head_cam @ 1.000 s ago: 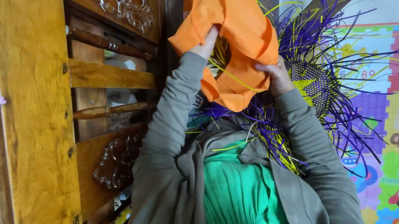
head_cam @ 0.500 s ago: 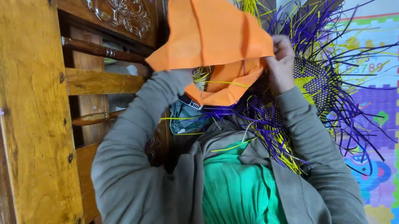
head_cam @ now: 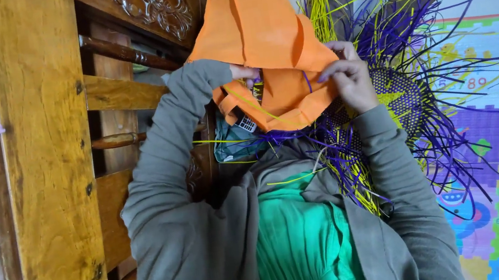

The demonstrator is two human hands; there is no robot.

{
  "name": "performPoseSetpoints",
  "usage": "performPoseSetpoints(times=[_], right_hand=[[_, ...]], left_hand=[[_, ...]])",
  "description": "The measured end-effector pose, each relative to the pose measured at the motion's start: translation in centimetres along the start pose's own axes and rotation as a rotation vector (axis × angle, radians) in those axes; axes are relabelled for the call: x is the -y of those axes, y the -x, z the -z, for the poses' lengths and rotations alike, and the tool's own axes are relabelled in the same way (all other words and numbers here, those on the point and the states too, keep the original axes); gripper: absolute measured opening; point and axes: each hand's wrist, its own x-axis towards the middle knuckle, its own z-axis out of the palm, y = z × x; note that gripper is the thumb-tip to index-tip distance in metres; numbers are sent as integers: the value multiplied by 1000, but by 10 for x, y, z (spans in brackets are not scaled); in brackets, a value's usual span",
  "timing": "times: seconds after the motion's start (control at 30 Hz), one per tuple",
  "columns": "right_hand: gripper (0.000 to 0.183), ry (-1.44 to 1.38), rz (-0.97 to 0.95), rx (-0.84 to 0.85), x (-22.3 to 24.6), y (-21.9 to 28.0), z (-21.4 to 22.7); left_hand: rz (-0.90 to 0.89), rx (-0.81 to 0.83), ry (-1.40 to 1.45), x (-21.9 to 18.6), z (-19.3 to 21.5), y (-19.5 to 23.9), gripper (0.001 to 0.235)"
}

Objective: Weaving a decorative circular item with a star pattern using colored strips.

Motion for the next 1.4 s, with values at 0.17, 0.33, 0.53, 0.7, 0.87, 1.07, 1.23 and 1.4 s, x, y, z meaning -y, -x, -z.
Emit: performPoseSetpoints(times=[0.17,0.33,0.53,0.7,0.87,1.07,1.23,1.4], right_hand=[[29,356,29,25,-5,6,-7],[46,520,5,-14,-3,5,-11],[42,451,-15,-41,-11,6,-9],[45,378,-44,-74,-13,5,-8],[33,385,-48,-84,2,0,-10],[32,380,-91,-66,-2,1,-11],[30,384,-59,-45,-7,3,-13],[26,438,44,-46,-22,10,-13]], left_hand=[[17,111,-24,-7,8,6,28],[38,219,-46,-9,21,16,23],[62,352,-72,-12,37,26,18],[19,455,-128,-59,59,49,17],[-136,452,108,-78,84,78,16],[-475,407,364,-71,103,105,21],[-570,363,524,-73,77,109,20],[-388,320,263,-62,41,96,18]])
